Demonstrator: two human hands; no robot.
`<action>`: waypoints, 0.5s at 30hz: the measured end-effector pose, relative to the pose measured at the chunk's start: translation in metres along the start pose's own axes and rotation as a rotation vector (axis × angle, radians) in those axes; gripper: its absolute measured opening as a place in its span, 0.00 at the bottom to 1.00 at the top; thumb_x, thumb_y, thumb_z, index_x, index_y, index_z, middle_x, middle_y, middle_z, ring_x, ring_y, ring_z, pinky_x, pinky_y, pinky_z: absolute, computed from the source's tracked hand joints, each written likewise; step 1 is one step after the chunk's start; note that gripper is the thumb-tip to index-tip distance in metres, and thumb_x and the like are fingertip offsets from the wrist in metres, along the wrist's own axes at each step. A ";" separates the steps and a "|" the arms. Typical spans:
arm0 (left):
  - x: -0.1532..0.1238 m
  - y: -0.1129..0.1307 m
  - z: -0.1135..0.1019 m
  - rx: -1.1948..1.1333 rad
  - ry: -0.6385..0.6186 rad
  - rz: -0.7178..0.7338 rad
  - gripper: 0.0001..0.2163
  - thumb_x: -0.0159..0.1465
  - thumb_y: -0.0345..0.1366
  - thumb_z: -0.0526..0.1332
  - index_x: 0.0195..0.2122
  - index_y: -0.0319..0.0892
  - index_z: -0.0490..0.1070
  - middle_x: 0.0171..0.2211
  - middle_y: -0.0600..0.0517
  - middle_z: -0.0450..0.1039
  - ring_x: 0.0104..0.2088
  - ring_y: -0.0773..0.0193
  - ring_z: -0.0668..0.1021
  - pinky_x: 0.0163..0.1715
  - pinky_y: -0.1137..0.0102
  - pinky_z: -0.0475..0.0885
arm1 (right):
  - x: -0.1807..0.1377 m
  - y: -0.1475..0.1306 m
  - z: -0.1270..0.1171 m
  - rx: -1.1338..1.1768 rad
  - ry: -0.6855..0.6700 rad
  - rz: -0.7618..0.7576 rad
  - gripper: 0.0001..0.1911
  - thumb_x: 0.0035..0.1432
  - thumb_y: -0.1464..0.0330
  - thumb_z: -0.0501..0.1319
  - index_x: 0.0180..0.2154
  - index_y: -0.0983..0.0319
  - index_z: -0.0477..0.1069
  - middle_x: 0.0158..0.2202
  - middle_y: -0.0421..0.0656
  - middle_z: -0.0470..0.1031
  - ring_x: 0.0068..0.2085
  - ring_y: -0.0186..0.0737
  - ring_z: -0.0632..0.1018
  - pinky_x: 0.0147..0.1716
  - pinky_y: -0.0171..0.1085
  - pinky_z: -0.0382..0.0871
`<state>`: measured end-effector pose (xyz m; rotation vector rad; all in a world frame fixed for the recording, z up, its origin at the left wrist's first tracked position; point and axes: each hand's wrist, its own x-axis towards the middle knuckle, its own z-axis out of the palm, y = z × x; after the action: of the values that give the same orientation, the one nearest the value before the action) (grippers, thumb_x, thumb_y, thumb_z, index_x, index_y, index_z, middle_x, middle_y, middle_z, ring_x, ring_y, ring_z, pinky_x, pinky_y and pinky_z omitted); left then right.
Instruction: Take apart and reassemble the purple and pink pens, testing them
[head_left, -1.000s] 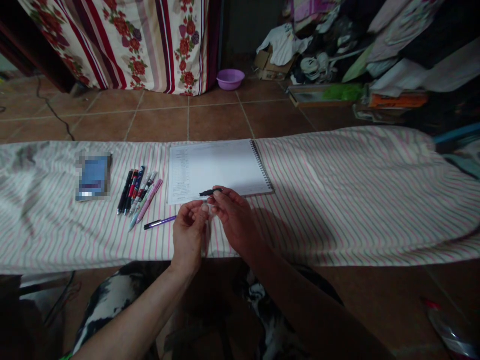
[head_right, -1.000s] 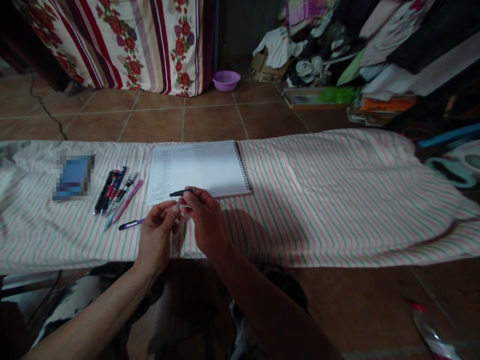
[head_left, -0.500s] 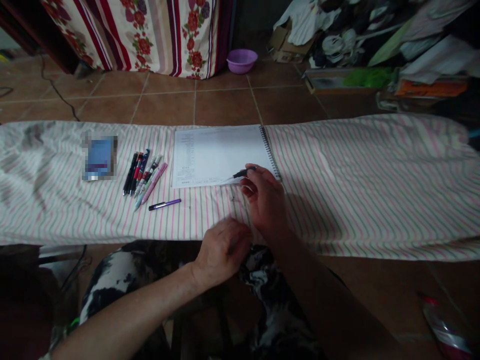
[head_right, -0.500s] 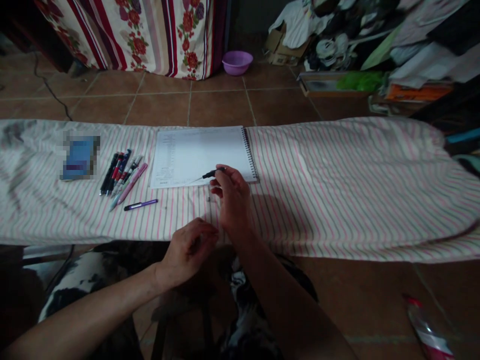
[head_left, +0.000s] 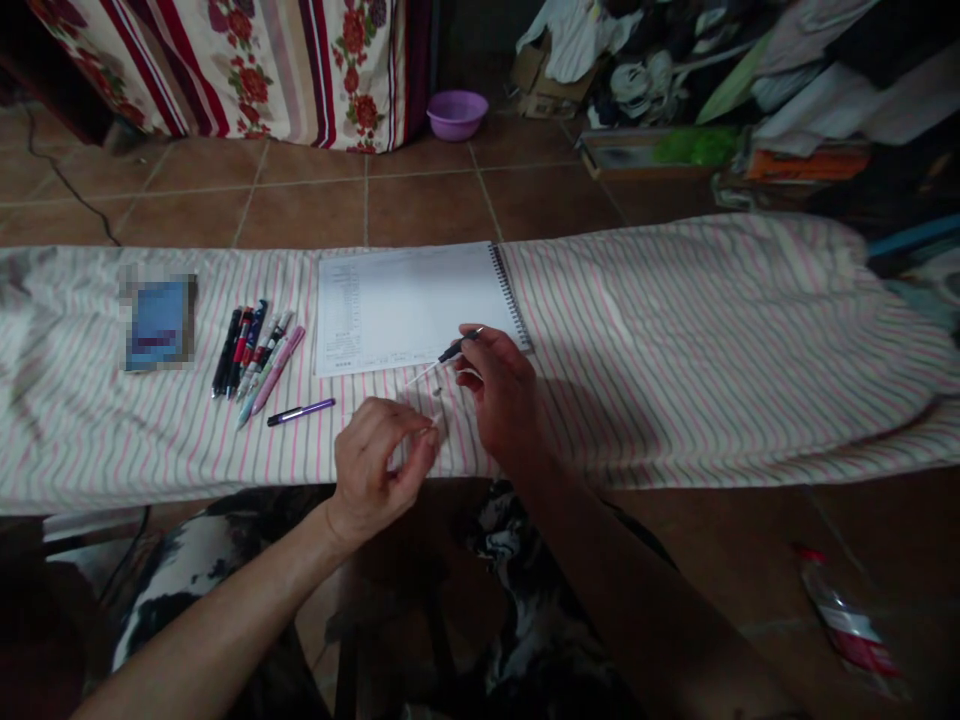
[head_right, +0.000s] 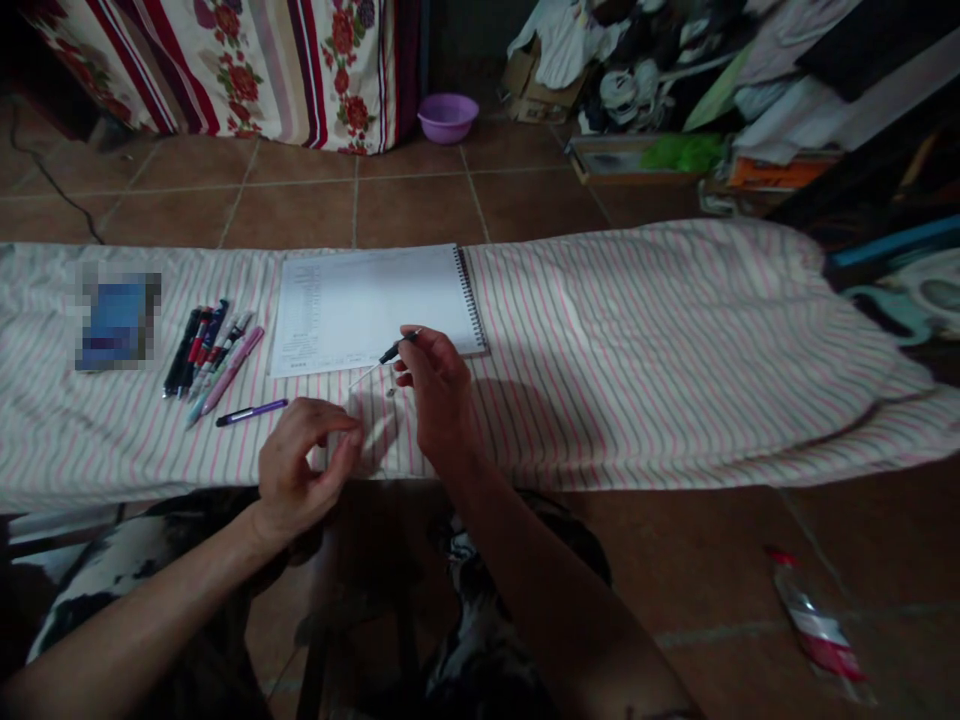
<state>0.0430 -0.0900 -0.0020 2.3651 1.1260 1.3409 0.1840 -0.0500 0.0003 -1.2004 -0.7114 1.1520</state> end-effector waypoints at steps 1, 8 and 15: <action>0.003 -0.003 -0.002 0.050 0.033 -0.014 0.05 0.57 0.26 0.59 0.33 0.42 0.67 0.27 0.52 0.71 0.30 0.65 0.72 0.31 0.68 0.68 | -0.001 0.000 0.001 0.012 -0.004 0.010 0.12 0.49 0.64 0.60 0.37 0.59 0.71 0.28 0.36 0.70 0.28 0.29 0.70 0.25 0.29 0.64; 0.016 -0.022 -0.011 0.261 0.193 -0.091 0.03 0.57 0.29 0.61 0.32 0.43 0.68 0.31 0.51 0.70 0.36 0.62 0.72 0.37 0.64 0.67 | -0.004 0.002 0.007 0.052 -0.043 0.081 0.12 0.47 0.64 0.61 0.36 0.60 0.71 0.28 0.36 0.71 0.28 0.29 0.70 0.25 0.29 0.62; 0.015 -0.027 -0.010 0.319 0.142 -0.098 0.03 0.57 0.30 0.62 0.32 0.43 0.69 0.35 0.50 0.71 0.40 0.60 0.71 0.42 0.61 0.65 | -0.006 0.004 0.011 0.064 -0.063 0.088 0.11 0.46 0.65 0.61 0.35 0.61 0.72 0.26 0.36 0.70 0.27 0.29 0.70 0.24 0.29 0.63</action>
<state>0.0251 -0.0627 -0.0004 2.4149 1.5813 1.4040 0.1716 -0.0519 0.0005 -1.1546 -0.6699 1.2811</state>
